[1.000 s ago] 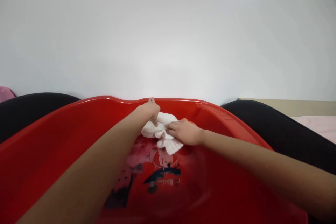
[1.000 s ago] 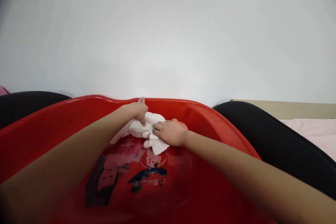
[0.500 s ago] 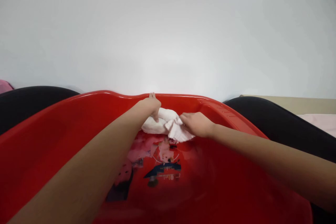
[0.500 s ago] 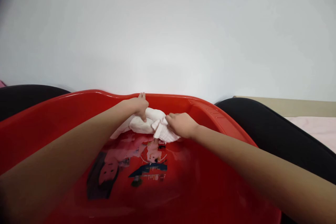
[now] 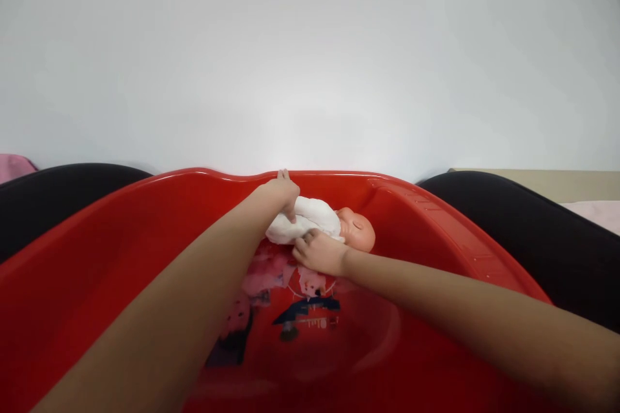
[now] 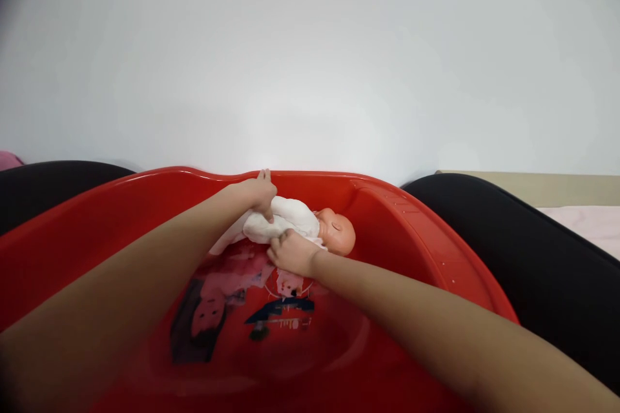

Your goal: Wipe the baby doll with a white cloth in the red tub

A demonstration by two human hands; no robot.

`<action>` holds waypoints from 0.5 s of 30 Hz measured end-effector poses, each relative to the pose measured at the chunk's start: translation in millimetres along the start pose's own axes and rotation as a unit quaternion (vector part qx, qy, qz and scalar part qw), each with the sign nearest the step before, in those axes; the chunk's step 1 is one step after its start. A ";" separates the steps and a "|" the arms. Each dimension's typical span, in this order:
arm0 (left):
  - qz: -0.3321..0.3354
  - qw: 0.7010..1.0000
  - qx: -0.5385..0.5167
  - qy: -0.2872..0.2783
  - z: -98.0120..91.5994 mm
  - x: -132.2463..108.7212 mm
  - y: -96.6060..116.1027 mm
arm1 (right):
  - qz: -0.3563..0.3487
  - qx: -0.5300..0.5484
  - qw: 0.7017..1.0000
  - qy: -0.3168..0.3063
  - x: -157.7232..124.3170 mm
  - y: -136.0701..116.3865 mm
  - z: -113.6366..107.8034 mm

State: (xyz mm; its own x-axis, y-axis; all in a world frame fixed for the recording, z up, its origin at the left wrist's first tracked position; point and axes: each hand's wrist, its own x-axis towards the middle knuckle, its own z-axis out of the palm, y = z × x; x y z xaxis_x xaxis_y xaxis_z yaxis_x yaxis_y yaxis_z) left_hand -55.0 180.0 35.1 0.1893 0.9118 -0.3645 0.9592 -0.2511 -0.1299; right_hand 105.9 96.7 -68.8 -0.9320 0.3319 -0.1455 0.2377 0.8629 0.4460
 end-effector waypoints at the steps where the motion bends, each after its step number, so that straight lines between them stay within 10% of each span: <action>1: 0.003 1.000 -0.005 -0.001 -0.3 -1.1 -0.5 | 0.006 -0.006 1.000 -0.004 -9.7 -0.3 9.9; 5: 0.008 1.000 -0.019 -0.001 -0.4 -3.4 -2.2 | 0.024 -0.040 0.998 -0.045 -39.9 6.2 27.2; 9: -0.007 1.000 -0.001 -0.011 2.1 3.2 -5.3 | 0.014 0.009 0.999 -0.040 -25.5 13.6 -0.6; 15: 0.020 0.999 -0.017 0.031 15.9 23.2 -17.9 | 0.218 0.135 0.965 -0.057 -55.8 52.1 -39.1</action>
State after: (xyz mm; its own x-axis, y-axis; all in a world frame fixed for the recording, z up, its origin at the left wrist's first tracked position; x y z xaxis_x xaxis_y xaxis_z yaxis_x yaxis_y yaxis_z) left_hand -71.2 200.6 14.3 0.2399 0.9197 -0.3107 0.9570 -0.2778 -0.0836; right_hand 159.6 108.2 -2.9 -0.6948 0.7123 -0.0998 0.6770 0.6945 0.2435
